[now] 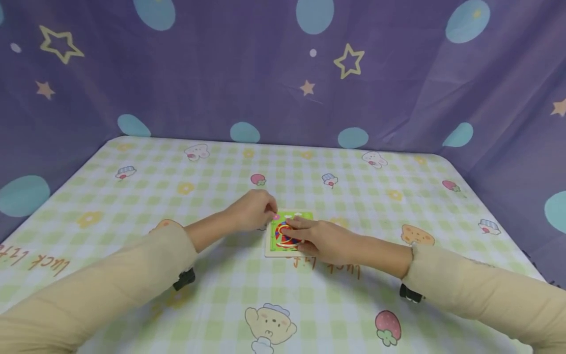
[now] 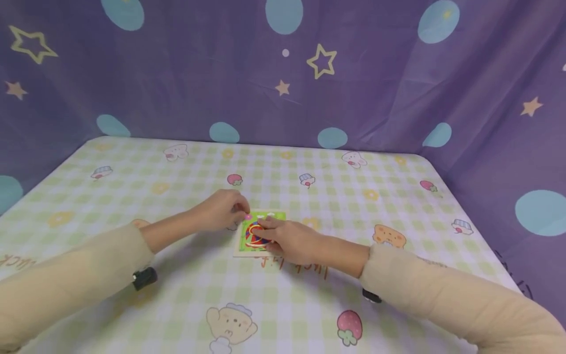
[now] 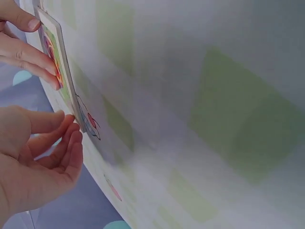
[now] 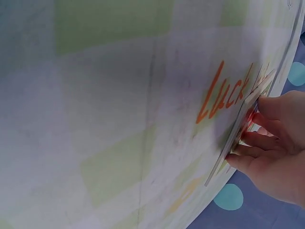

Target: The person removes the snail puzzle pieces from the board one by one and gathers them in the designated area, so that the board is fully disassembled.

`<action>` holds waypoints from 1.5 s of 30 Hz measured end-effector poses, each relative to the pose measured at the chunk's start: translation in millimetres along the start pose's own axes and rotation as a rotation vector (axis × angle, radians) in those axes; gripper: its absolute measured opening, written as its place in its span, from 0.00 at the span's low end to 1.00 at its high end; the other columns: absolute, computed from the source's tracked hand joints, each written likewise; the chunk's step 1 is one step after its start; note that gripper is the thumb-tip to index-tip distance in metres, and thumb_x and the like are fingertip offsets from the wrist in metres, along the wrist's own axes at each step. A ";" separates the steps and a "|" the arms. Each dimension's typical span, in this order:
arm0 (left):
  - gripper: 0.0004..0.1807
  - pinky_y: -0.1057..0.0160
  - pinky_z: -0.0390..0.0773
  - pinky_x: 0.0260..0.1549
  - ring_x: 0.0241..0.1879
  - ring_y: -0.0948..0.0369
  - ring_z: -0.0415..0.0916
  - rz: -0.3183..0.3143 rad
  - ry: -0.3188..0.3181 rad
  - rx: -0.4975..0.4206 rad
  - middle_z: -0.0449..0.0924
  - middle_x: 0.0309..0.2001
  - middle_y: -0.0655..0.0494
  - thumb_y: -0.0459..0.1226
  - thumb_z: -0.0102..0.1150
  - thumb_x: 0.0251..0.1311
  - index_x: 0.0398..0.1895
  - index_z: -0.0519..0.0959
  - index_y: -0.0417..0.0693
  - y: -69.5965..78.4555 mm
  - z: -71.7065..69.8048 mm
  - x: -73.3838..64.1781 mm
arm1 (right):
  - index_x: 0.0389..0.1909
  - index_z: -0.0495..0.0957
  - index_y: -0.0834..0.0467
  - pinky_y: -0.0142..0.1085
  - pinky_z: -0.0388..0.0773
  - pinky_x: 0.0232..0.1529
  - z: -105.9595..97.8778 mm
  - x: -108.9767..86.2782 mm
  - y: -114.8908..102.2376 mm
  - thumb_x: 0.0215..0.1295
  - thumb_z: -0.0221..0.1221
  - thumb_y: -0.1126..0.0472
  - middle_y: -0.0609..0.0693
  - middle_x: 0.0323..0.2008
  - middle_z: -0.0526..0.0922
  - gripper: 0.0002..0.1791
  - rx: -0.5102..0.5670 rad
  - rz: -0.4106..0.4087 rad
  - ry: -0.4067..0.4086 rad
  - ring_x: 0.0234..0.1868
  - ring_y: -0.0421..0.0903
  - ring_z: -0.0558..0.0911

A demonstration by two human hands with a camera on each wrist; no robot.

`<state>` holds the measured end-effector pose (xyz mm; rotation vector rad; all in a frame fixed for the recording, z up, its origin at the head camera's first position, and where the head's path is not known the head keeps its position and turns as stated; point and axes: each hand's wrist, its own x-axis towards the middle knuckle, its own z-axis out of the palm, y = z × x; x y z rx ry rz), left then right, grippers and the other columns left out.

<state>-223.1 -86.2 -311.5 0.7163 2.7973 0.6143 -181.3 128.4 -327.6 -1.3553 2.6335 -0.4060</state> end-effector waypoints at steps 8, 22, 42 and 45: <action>0.08 0.70 0.76 0.24 0.24 0.62 0.77 -0.097 0.042 0.014 0.86 0.29 0.49 0.30 0.56 0.62 0.30 0.85 0.38 11.4 0.9 6.4 | 0.67 0.68 0.58 0.45 0.72 0.63 -0.8 -0.2 0.0 0.68 0.56 0.62 0.57 0.70 0.66 0.26 0.000 0.011 -0.012 0.71 0.54 0.66; 0.10 0.70 0.76 0.25 0.19 0.63 0.74 -0.163 -0.005 -0.023 0.87 0.32 0.45 0.30 0.54 0.62 0.34 0.85 0.35 11.2 -2.7 16.4 | 0.66 0.69 0.58 0.44 0.72 0.63 -0.1 1.5 1.5 0.68 0.57 0.63 0.59 0.69 0.67 0.26 -0.002 -0.001 -0.018 0.71 0.54 0.67; 0.04 0.70 0.74 0.31 0.32 0.61 0.76 -0.200 0.054 -0.202 0.85 0.34 0.49 0.33 0.66 0.54 0.32 0.84 0.42 -3.6 -3.3 14.2 | 0.66 0.68 0.57 0.45 0.71 0.65 -3.0 0.1 0.6 0.69 0.55 0.62 0.57 0.70 0.66 0.25 0.010 0.028 -0.013 0.71 0.54 0.65; 0.04 0.71 0.73 0.30 0.30 0.62 0.76 -0.219 0.066 -0.246 0.86 0.34 0.49 0.34 0.66 0.54 0.31 0.85 0.42 -5.2 -0.7 11.9 | 0.66 0.68 0.56 0.45 0.70 0.65 -2.6 -1.1 0.2 0.69 0.55 0.62 0.56 0.70 0.65 0.25 0.021 0.037 -0.019 0.72 0.54 0.64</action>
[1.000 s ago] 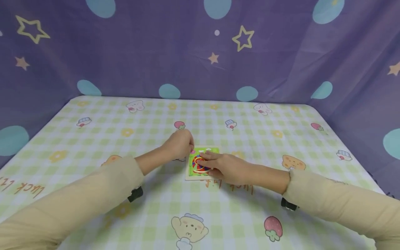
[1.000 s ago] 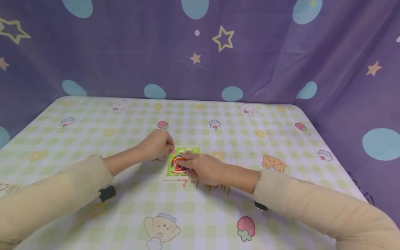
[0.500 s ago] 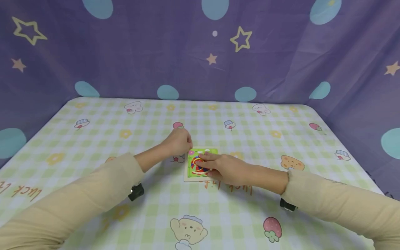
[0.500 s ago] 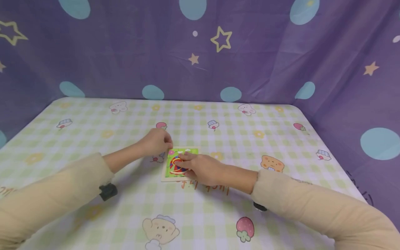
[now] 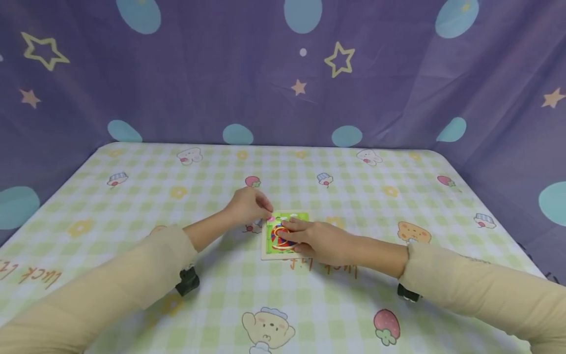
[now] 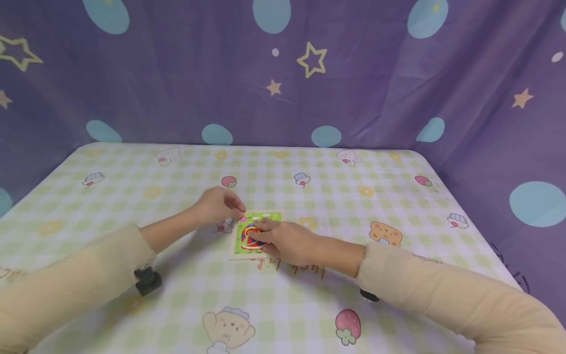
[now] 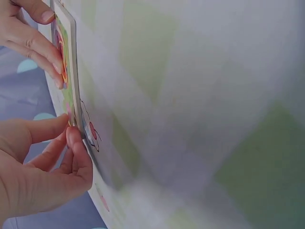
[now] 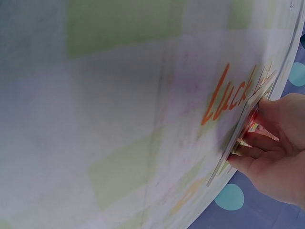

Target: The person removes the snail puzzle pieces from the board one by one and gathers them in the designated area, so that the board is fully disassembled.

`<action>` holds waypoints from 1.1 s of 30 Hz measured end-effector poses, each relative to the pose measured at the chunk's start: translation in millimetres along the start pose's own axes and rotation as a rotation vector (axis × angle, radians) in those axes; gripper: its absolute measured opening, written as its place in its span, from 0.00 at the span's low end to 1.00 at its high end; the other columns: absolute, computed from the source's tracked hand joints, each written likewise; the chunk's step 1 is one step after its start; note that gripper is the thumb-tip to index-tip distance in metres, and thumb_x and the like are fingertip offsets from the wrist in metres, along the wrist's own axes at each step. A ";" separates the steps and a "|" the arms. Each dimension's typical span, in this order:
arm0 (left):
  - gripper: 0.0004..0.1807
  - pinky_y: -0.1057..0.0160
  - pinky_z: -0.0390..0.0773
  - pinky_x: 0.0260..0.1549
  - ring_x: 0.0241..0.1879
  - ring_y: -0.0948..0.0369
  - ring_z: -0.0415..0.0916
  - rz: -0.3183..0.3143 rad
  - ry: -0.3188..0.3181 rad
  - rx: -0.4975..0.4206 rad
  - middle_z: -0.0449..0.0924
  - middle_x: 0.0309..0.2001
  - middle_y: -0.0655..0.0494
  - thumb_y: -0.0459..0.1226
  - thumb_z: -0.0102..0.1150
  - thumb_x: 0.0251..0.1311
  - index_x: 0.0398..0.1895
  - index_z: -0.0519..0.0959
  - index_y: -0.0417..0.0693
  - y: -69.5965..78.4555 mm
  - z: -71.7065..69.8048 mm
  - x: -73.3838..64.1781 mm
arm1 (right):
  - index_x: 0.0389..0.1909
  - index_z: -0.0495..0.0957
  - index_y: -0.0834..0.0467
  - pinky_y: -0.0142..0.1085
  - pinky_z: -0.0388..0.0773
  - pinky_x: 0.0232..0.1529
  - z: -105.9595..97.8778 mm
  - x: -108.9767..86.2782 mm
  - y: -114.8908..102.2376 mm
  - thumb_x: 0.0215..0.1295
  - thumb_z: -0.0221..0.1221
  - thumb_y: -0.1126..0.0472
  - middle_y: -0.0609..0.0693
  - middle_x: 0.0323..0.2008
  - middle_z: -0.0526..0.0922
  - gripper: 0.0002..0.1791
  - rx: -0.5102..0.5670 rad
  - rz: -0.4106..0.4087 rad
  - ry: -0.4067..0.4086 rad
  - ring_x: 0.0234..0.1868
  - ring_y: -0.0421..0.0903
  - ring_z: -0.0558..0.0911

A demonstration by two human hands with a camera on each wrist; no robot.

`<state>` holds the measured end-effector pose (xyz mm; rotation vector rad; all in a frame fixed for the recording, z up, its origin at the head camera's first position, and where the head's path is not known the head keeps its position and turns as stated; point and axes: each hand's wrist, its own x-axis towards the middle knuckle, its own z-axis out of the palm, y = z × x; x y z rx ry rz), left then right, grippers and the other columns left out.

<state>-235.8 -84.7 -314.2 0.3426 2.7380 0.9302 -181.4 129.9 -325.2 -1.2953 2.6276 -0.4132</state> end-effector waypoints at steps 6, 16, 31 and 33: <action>0.05 0.71 0.75 0.31 0.33 0.61 0.77 -0.060 0.014 -0.074 0.87 0.36 0.49 0.35 0.67 0.54 0.33 0.86 0.43 1.5 2.8 -4.1 | 0.66 0.69 0.57 0.45 0.70 0.66 0.8 0.1 0.7 0.69 0.55 0.63 0.57 0.70 0.65 0.25 -0.012 -0.010 -0.001 0.72 0.54 0.65; 0.07 0.70 0.80 0.33 0.32 0.62 0.82 -0.129 0.051 -0.191 0.87 0.39 0.47 0.34 0.68 0.53 0.36 0.86 0.42 6.6 5.4 -10.1 | 0.66 0.68 0.56 0.45 0.70 0.65 1.5 1.0 2.2 0.69 0.55 0.61 0.56 0.70 0.66 0.25 -0.029 -0.005 -0.002 0.72 0.53 0.65; 0.14 0.68 0.84 0.34 0.24 0.70 0.81 -0.286 0.093 -0.606 0.87 0.37 0.49 0.30 0.67 0.54 0.44 0.83 0.35 -7.7 5.2 -11.8 | 0.67 0.68 0.56 0.46 0.69 0.66 0.7 -0.5 -0.2 0.69 0.55 0.61 0.56 0.70 0.65 0.25 -0.018 -0.010 -0.003 0.72 0.53 0.64; 0.15 0.67 0.84 0.36 0.24 0.69 0.81 -0.299 0.091 -0.649 0.86 0.38 0.49 0.29 0.65 0.55 0.46 0.82 0.33 -9.1 1.2 -12.4 | 0.67 0.68 0.57 0.46 0.70 0.66 1.1 -0.7 0.0 0.69 0.55 0.61 0.57 0.70 0.65 0.25 -0.019 -0.015 -0.002 0.72 0.54 0.64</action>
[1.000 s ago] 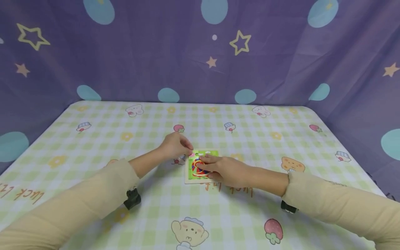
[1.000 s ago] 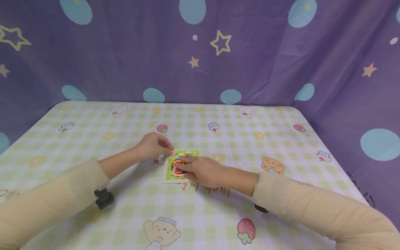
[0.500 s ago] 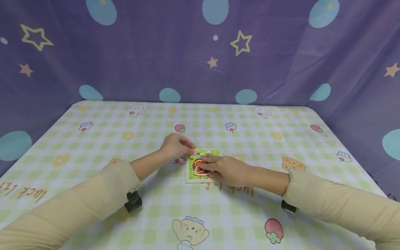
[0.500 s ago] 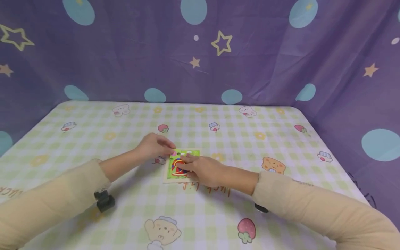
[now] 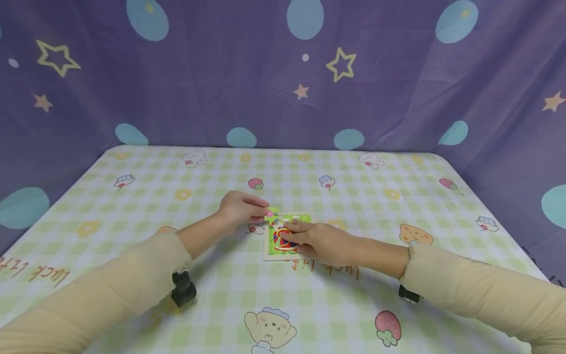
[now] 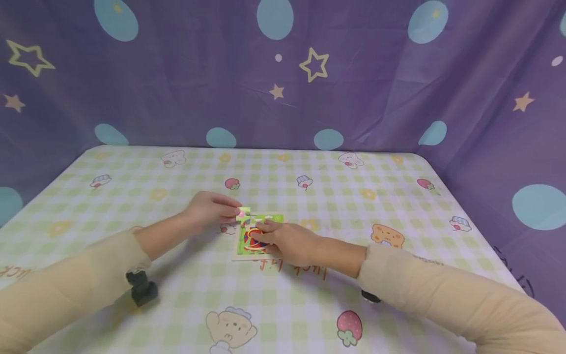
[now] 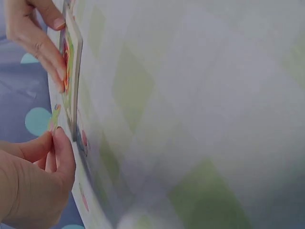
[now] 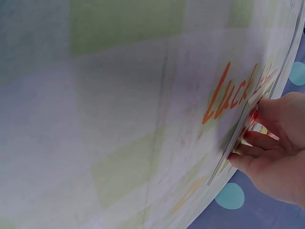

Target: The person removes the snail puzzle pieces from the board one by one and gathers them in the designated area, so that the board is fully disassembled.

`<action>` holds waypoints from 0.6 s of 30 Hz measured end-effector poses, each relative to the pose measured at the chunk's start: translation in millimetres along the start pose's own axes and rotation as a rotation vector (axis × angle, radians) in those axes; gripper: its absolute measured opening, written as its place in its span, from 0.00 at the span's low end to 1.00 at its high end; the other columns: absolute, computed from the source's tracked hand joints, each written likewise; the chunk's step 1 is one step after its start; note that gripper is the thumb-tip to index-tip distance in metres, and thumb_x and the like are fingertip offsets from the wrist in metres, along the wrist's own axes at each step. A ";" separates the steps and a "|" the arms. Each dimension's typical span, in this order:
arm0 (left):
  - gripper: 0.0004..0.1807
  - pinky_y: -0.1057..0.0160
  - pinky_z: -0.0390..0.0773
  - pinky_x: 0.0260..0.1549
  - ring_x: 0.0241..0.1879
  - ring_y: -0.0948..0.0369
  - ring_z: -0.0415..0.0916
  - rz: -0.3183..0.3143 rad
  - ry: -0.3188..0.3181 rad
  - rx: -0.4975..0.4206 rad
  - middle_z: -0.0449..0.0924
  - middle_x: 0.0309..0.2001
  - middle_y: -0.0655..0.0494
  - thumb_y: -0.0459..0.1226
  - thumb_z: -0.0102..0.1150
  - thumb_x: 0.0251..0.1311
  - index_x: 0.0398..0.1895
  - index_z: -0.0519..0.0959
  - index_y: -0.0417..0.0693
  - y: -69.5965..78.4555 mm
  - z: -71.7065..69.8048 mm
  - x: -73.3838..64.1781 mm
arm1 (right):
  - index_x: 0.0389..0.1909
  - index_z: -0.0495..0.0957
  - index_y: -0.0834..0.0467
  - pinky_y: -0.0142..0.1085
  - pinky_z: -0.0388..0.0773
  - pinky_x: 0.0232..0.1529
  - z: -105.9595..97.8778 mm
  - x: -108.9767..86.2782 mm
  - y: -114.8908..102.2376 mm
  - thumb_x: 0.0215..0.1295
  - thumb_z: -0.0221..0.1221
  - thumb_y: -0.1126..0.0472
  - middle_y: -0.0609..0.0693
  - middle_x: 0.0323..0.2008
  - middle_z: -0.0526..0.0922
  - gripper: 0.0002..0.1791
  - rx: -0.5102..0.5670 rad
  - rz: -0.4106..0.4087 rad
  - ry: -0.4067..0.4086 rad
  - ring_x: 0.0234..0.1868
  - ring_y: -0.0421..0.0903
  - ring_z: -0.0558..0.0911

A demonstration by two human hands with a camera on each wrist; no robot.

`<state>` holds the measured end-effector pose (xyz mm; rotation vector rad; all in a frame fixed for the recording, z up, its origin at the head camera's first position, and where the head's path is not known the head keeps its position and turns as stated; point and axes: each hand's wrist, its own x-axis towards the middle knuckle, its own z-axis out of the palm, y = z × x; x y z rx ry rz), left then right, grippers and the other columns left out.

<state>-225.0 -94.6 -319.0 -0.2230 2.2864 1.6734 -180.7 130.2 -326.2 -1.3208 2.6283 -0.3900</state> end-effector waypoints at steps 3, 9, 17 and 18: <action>0.16 0.65 0.85 0.38 0.25 0.68 0.81 -0.030 0.003 -0.047 0.85 0.40 0.49 0.29 0.63 0.57 0.49 0.80 0.33 1.4 -5.6 -0.3 | 0.67 0.68 0.56 0.46 0.69 0.66 0.7 -0.3 0.4 0.70 0.54 0.61 0.57 0.70 0.66 0.25 0.003 -0.001 0.000 0.72 0.55 0.64; 0.18 0.63 0.84 0.42 0.27 0.67 0.82 -0.064 0.007 -0.090 0.83 0.47 0.44 0.27 0.62 0.58 0.53 0.78 0.32 0.8 -17.7 -1.3 | 0.67 0.68 0.56 0.46 0.68 0.67 2.6 -0.9 1.3 0.70 0.54 0.61 0.56 0.70 0.66 0.25 0.000 -0.006 0.009 0.72 0.55 0.64; 0.22 0.67 0.84 0.39 0.27 0.70 0.82 -0.046 0.012 -0.063 0.81 0.52 0.41 0.27 0.62 0.57 0.56 0.76 0.31 -1.2 -40.0 -0.2 | 0.67 0.67 0.56 0.46 0.68 0.67 3.1 -1.1 1.8 0.70 0.54 0.61 0.56 0.70 0.66 0.25 -0.011 -0.007 0.013 0.72 0.55 0.64; 0.22 0.68 0.84 0.39 0.27 0.70 0.81 -0.040 0.015 -0.052 0.81 0.50 0.42 0.27 0.62 0.57 0.56 0.76 0.31 -0.9 -43.6 -0.7 | 0.67 0.67 0.55 0.46 0.68 0.67 2.7 -1.0 1.3 0.70 0.54 0.61 0.56 0.70 0.66 0.25 -0.010 -0.005 0.012 0.72 0.55 0.64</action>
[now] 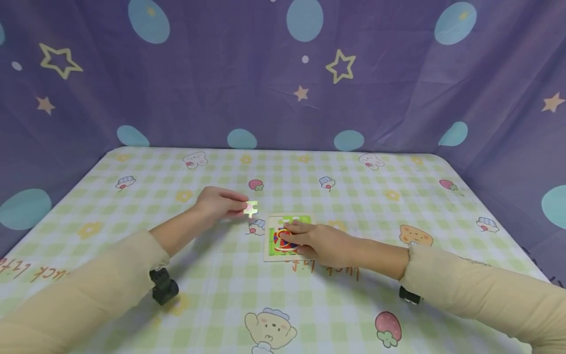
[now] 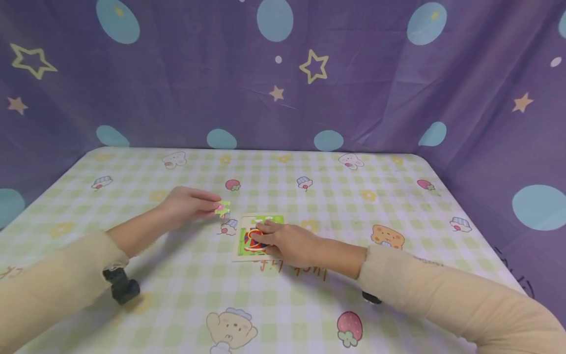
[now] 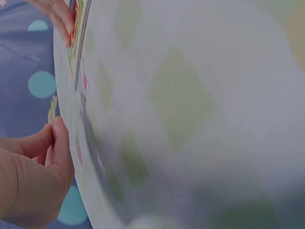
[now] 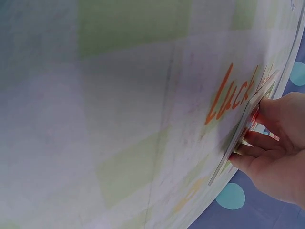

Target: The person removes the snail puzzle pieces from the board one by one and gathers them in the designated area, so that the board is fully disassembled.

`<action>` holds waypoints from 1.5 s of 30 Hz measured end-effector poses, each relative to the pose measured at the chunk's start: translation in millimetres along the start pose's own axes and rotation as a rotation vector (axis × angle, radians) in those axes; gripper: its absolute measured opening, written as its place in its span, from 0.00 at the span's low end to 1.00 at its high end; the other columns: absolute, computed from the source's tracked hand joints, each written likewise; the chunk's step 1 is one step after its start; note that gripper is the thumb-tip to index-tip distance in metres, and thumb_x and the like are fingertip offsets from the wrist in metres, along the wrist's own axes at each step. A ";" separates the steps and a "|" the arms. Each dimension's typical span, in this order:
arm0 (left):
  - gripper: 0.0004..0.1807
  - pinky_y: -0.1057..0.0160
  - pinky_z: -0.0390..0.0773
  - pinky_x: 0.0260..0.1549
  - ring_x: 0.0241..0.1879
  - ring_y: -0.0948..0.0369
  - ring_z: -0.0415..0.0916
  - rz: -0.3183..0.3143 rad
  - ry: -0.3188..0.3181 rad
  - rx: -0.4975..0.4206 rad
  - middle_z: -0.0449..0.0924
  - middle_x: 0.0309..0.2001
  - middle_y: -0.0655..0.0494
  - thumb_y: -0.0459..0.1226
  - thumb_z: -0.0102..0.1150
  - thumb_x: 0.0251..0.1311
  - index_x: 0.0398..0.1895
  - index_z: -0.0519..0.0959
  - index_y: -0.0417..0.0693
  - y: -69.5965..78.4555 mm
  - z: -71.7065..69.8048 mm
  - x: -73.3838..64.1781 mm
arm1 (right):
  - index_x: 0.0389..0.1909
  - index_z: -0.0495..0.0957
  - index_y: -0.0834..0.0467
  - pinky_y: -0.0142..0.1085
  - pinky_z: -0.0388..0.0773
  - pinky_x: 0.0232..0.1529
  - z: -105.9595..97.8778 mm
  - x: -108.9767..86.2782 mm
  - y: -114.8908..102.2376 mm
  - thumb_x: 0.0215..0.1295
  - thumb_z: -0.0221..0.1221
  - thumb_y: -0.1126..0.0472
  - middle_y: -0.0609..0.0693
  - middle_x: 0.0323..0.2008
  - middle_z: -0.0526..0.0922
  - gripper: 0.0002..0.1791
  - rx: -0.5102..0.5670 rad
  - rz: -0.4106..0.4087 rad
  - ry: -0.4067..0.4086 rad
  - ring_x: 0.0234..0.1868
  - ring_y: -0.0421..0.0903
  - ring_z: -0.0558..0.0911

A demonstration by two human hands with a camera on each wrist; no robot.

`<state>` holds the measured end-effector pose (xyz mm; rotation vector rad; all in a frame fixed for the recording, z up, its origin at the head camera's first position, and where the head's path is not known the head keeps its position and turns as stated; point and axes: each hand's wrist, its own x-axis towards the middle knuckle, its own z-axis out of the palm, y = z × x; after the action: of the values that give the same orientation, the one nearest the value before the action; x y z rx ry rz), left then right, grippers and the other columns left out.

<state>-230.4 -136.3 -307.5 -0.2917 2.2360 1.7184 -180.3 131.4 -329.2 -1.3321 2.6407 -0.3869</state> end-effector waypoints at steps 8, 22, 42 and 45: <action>0.24 0.69 0.83 0.42 0.30 0.72 0.81 -0.004 -0.024 0.054 0.78 0.51 0.48 0.28 0.60 0.59 0.60 0.72 0.31 -2.6 -34.5 4.7 | 0.67 0.67 0.55 0.45 0.68 0.67 0.0 0.5 -0.3 0.70 0.54 0.60 0.56 0.70 0.65 0.25 0.007 -0.001 -0.005 0.72 0.54 0.63; 0.26 0.68 0.83 0.43 0.31 0.72 0.83 -0.049 -0.032 0.130 0.81 0.35 0.64 0.30 0.58 0.63 0.64 0.69 0.33 -15.7 -80.5 18.2 | 0.68 0.66 0.54 0.45 0.67 0.68 -2.1 1.8 -0.1 0.70 0.54 0.61 0.55 0.71 0.64 0.26 0.026 0.014 -0.008 0.73 0.53 0.63; 0.16 0.68 0.82 0.31 0.25 0.70 0.82 0.179 0.154 0.578 0.87 0.41 0.43 0.36 0.64 0.57 0.46 0.83 0.35 -18.5 -86.5 10.6 | 0.67 0.67 0.55 0.45 0.67 0.68 -0.4 2.0 -0.1 0.69 0.55 0.61 0.56 0.70 0.65 0.25 0.031 0.017 -0.013 0.73 0.53 0.63; 0.15 0.71 0.77 0.30 0.28 0.66 0.82 0.203 0.176 0.653 0.88 0.38 0.46 0.38 0.66 0.56 0.44 0.84 0.37 -17.3 -84.7 10.5 | 0.67 0.67 0.55 0.45 0.67 0.68 -0.6 2.2 0.1 0.69 0.55 0.61 0.56 0.70 0.65 0.25 0.026 0.016 -0.012 0.73 0.53 0.63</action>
<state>-244.1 -222.3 -306.9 -0.0637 2.8834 0.9721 -181.8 129.7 -328.7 -1.3007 2.6258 -0.4088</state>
